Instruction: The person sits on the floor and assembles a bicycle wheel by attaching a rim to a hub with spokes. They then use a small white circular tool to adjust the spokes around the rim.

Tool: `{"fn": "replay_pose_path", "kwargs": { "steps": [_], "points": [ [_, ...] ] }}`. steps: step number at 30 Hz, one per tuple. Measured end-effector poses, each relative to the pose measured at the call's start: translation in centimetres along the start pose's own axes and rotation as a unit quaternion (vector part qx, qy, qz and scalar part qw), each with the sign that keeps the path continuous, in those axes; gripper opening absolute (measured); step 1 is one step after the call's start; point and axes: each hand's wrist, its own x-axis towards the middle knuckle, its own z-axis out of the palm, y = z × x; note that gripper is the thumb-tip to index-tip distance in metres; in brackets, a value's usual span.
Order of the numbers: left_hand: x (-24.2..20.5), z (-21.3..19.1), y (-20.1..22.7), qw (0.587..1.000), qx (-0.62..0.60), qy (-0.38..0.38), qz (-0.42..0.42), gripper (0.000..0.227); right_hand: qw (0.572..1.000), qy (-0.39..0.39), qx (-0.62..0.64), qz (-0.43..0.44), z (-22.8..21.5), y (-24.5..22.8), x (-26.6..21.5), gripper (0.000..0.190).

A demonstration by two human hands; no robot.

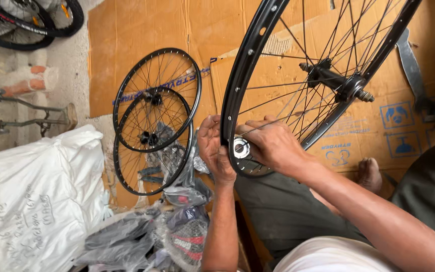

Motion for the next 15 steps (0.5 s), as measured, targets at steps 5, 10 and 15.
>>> {"fn": "replay_pose_path", "kwargs": {
  "steps": [5,10,15],
  "points": [
    [0.7,0.1,-0.3,1.0,0.002,0.006,0.008,0.079,0.973,0.091,0.143,-0.154,-1.8,-0.2,-0.5,0.05],
    [0.6,0.2,-0.3,1.0,0.019,0.0,0.009,0.078,0.999,0.032,0.037,-0.004,-0.4,-0.8,0.2,0.034],
    [0.5,0.3,0.1,1.0,0.014,0.007,-0.006,0.079,0.992,0.027,0.106,-0.069,-2.1,-1.0,0.4,0.042]
  ]
}}
